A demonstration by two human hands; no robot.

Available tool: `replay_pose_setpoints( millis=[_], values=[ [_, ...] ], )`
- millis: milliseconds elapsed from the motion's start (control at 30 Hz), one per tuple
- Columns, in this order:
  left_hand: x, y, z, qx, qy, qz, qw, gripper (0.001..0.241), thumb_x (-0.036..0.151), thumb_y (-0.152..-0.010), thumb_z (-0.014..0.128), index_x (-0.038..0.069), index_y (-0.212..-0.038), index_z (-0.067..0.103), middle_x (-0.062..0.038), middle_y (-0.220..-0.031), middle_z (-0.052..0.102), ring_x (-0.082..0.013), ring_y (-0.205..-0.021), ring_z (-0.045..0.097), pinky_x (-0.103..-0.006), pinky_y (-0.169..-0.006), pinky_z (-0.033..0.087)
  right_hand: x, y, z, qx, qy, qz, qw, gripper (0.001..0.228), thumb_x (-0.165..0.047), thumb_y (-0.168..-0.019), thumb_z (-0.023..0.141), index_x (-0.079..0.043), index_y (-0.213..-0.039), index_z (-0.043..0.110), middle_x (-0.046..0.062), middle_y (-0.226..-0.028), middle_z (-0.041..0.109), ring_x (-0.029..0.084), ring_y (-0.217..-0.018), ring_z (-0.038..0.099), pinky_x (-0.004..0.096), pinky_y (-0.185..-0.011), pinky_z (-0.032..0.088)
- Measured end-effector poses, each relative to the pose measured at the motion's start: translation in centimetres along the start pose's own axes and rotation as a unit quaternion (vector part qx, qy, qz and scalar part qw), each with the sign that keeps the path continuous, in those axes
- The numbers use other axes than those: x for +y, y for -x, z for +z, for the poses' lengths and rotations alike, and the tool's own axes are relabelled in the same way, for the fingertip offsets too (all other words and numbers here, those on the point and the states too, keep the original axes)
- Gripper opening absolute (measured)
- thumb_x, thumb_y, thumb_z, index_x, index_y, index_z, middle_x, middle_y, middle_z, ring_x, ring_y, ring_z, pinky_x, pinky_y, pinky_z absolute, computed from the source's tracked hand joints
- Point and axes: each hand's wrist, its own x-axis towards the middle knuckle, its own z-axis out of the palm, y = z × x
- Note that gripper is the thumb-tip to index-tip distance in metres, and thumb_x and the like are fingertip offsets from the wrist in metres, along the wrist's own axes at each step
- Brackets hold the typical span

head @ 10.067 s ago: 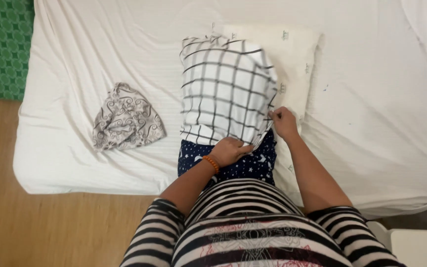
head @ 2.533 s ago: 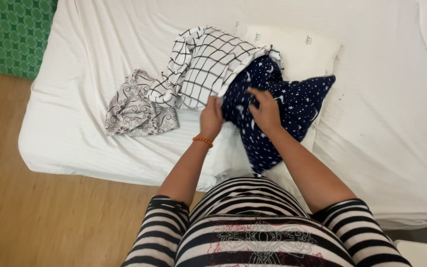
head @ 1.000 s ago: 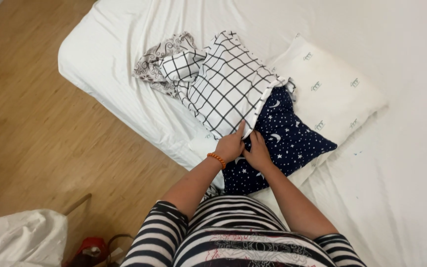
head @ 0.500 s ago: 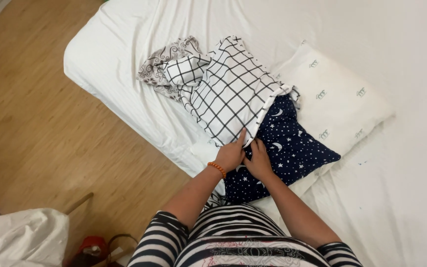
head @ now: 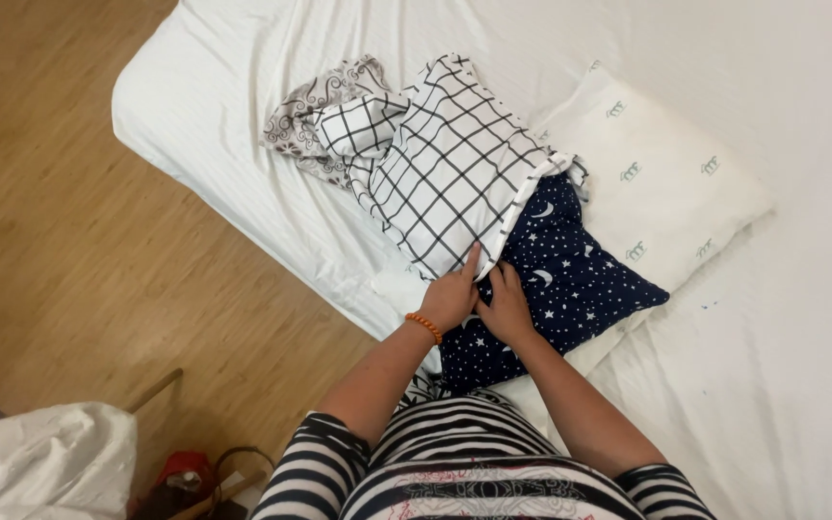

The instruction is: The person places a pillowcase on a pillow and inserts the pillow into it. They repeatedly adjust the fabric, pull the corners, and smooth the surface to ensure the pillow fits properly inside the case.

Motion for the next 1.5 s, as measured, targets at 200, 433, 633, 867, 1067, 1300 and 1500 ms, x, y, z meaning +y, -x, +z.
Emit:
replay_pose_setpoints(
  millis=[200, 433, 633, 867, 1067, 1300, 1500],
  values=[
    [0.0, 0.0, -0.2, 0.01, 0.002, 0.021, 1.0, 0.089, 0.015, -0.091, 0.06, 0.009, -0.164, 0.01, -0.021, -0.104, 0.071, -0.0381, -0.081, 0.069, -0.0493, -0.071, 0.056, 0.2, 0.2, 0.4, 0.001, 0.015, 0.004, 1.0, 0.07, -0.02, -0.084, 0.077, -0.005, -0.145, 0.046, 0.021, -0.145, 0.044, 0.043, -0.134, 0.044, 0.049, -0.11, 0.041],
    [-0.2, -0.2, 0.9, 0.0, 0.001, 0.013, 1.0, 0.087, 0.013, -0.091, 0.059, 0.008, -0.164, 0.011, -0.019, -0.104, 0.072, -0.0357, -0.086, 0.07, -0.0473, -0.075, 0.057, 0.0, 0.8, 0.1, -0.001, 0.009, 0.016, 1.0, 0.072, -0.02, -0.083, 0.077, -0.005, -0.146, 0.045, 0.022, -0.148, 0.042, 0.043, -0.135, 0.043, 0.049, -0.109, 0.04],
    [-0.2, -0.2, 0.8, 0.008, -0.008, 0.022, 1.0, 0.085, 0.014, -0.092, 0.059, 0.008, -0.163, 0.012, -0.018, -0.103, 0.071, -0.035, -0.086, 0.07, -0.0466, -0.075, 0.057, 0.1, 0.5, -0.3, -0.017, -0.005, 0.024, 1.0, 0.07, -0.021, -0.084, 0.076, -0.005, -0.146, 0.046, 0.022, -0.149, 0.041, 0.041, -0.135, 0.043, 0.048, -0.109, 0.041],
    [1.3, 1.1, -2.1, 0.093, 0.06, 0.016, 0.994, 0.054, 0.021, -0.096, 0.06, 0.018, -0.149, 0.049, -0.015, -0.076, 0.072, -0.0358, -0.067, 0.069, -0.0466, -0.064, 0.055, 3.1, -5.3, -6.6, -0.212, -0.179, 0.203, 0.939, 0.041, -0.025, -0.095, 0.065, -0.005, -0.131, 0.07, 0.01, -0.112, 0.076, 0.028, -0.103, 0.071, 0.045, -0.09, 0.057],
    [1.6, 2.2, -3.3, 0.169, 0.184, 0.056, 0.967, 0.021, 0.02, -0.096, 0.07, 0.01, -0.114, 0.074, -0.015, -0.085, 0.074, -0.0314, -0.073, 0.072, -0.0395, -0.065, 0.058, 0.3, -11.0, -10.9, 0.129, 0.171, -0.043, 0.976, 0.044, -0.009, -0.079, 0.067, -0.013, -0.123, 0.067, 0.02, -0.121, 0.068, 0.037, -0.113, 0.063, 0.046, -0.094, 0.051],
    [0.5, 3.6, -4.1, 0.188, 0.161, 0.117, 0.962, 0.019, 0.022, -0.094, 0.074, 0.012, -0.11, 0.075, -0.011, -0.094, 0.077, -0.0274, -0.073, 0.073, -0.0359, -0.066, 0.059, 6.9, -15.0, -11.4, 0.081, 0.283, -0.147, 0.944, 0.027, -0.005, -0.082, 0.065, -0.022, -0.103, 0.07, 0.012, -0.115, 0.069, 0.032, -0.115, 0.057, 0.046, -0.097, 0.044],
    [1.3, 4.0, -5.4, 0.118, 0.162, 0.093, 0.975, 0.031, 0.017, -0.094, 0.071, 0.015, -0.124, 0.068, -0.01, -0.086, 0.075, -0.0263, -0.071, 0.072, -0.0374, -0.066, 0.057, 8.0, -8.9, -14.9, 0.23, 0.215, -0.221, 0.923, 0.032, 0.002, -0.091, 0.062, -0.014, -0.117, 0.07, 0.006, -0.096, 0.068, 0.028, -0.092, 0.061, 0.041, -0.086, 0.047]
  ],
)
